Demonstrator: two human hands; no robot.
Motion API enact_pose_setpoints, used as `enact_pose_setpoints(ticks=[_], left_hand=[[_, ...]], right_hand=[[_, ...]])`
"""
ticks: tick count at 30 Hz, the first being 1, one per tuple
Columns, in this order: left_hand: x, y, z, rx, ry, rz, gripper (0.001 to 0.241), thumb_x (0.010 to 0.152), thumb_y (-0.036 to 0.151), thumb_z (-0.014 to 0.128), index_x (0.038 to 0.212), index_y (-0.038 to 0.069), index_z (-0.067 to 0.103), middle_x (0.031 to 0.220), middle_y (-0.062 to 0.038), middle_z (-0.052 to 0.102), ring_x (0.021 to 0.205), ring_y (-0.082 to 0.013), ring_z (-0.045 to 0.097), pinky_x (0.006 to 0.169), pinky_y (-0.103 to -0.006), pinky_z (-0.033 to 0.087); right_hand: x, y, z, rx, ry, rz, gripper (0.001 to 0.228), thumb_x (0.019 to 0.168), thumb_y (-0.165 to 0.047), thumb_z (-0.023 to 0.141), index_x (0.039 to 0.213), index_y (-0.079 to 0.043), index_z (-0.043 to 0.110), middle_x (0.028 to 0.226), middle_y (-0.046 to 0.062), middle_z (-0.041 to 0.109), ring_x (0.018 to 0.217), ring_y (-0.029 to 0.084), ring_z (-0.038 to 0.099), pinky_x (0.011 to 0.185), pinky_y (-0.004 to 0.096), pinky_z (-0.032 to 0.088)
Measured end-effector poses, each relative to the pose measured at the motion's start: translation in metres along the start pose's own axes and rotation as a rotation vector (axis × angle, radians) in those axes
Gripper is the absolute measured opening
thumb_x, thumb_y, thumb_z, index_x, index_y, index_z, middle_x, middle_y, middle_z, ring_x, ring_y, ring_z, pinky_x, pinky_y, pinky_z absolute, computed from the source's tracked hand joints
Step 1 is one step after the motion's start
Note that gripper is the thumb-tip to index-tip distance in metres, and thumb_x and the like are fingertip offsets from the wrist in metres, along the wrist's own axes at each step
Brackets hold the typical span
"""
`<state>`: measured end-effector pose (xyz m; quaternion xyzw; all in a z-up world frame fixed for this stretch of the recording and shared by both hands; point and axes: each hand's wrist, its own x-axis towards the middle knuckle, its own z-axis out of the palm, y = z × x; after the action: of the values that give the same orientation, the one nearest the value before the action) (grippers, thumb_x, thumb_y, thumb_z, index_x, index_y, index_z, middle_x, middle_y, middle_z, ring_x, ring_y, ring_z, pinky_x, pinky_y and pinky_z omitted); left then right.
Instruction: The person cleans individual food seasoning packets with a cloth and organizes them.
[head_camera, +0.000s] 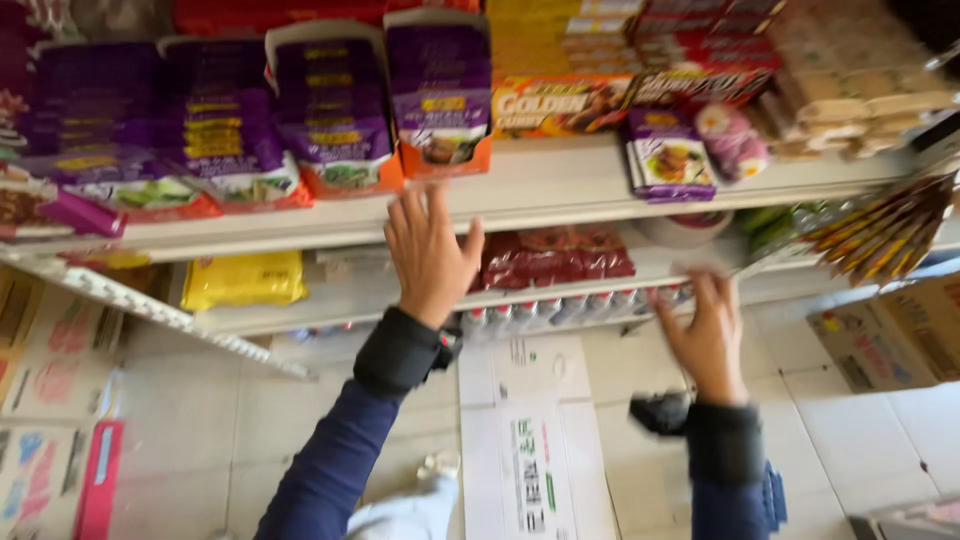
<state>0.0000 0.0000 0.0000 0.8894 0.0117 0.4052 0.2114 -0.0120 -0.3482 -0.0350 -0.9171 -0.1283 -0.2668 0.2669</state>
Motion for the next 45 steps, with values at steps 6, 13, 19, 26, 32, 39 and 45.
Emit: enact_pose_setpoints(ticks=[6, 13, 19, 26, 32, 39, 45], left_hand=[[0.031, -0.017, 0.014, -0.044, -0.176, -0.002, 0.065, 0.09, 0.027, 0.074, 0.143, -0.001, 0.047, 0.142, -0.018, 0.051, 0.121, -0.0353, 0.053, 0.097, -0.0475, 0.046], [0.047, -0.011, 0.037, 0.098, -0.119, 0.095, 0.075, 0.08, 0.028, 0.078, 0.138, -0.007, 0.047, 0.134, -0.021, 0.055, 0.122, -0.0342, 0.053, 0.096, -0.0473, 0.046], [0.044, -0.013, 0.082, 0.162, -0.282, 0.07, 0.035, 0.083, 0.02, 0.074, 0.11, 0.003, 0.061, 0.108, -0.011, 0.062, 0.104, -0.029, 0.059, 0.084, -0.0464, 0.048], [0.05, -0.028, 0.088, 0.225, -0.181, 0.068, 0.006, 0.09, 0.011, 0.066, 0.094, 0.01, 0.062, 0.097, -0.005, 0.06, 0.094, -0.0242, 0.063, 0.061, -0.0357, 0.058], [0.044, -0.026, 0.079, 0.126, -0.128, 0.126, 0.01, 0.09, 0.008, 0.064, 0.099, 0.01, 0.061, 0.101, -0.003, 0.058, 0.098, -0.0243, 0.062, 0.064, -0.0352, 0.059], [0.034, -0.015, 0.061, 0.078, -0.15, 0.155, 0.012, 0.091, 0.009, 0.064, 0.103, 0.01, 0.061, 0.1, -0.004, 0.057, 0.095, -0.0228, 0.061, 0.06, -0.0352, 0.057], [0.022, -0.008, 0.046, 0.022, -0.175, 0.159, 0.009, 0.094, 0.011, 0.065, 0.101, 0.01, 0.058, 0.099, -0.004, 0.055, 0.096, -0.0224, 0.061, 0.065, -0.0366, 0.057]], right_hand=[[0.111, 0.076, 0.031, -0.131, 0.008, 0.117, 0.066, 0.097, -0.047, 0.085, 0.14, -0.002, 0.062, 0.135, 0.027, 0.051, 0.125, 0.044, 0.053, 0.104, 0.052, 0.045], [0.18, 0.16, 0.067, -0.081, -0.158, 0.401, 0.085, 0.091, -0.06, 0.079, 0.136, 0.008, 0.056, 0.135, 0.035, 0.056, 0.123, 0.044, 0.057, 0.103, 0.05, 0.046], [0.201, 0.102, 0.052, 0.307, -0.387, 0.851, 0.058, 0.08, -0.047, 0.085, 0.117, -0.006, 0.068, 0.098, 0.006, 0.07, 0.073, 0.018, 0.065, 0.06, 0.035, 0.054], [0.207, 0.092, 0.04, 0.216, -0.574, 1.004, 0.043, 0.079, -0.043, 0.086, 0.102, -0.011, 0.069, 0.09, 0.001, 0.064, 0.072, 0.015, 0.058, 0.065, 0.033, 0.049], [0.194, 0.048, 0.029, 0.429, -0.508, 0.945, 0.04, 0.081, -0.031, 0.081, 0.116, -0.015, 0.07, 0.108, -0.002, 0.07, 0.093, 0.014, 0.065, 0.076, 0.034, 0.052], [0.173, 0.069, 0.048, 1.047, -0.31, 0.828, 0.043, 0.092, 0.001, 0.07, 0.133, -0.004, 0.058, 0.124, 0.008, 0.073, 0.115, 0.023, 0.072, 0.097, 0.043, 0.061], [0.139, 0.082, 0.058, 1.266, -0.176, 0.858, 0.047, 0.091, 0.007, 0.067, 0.135, -0.003, 0.054, 0.129, 0.013, 0.069, 0.12, 0.027, 0.072, 0.101, 0.046, 0.057]])
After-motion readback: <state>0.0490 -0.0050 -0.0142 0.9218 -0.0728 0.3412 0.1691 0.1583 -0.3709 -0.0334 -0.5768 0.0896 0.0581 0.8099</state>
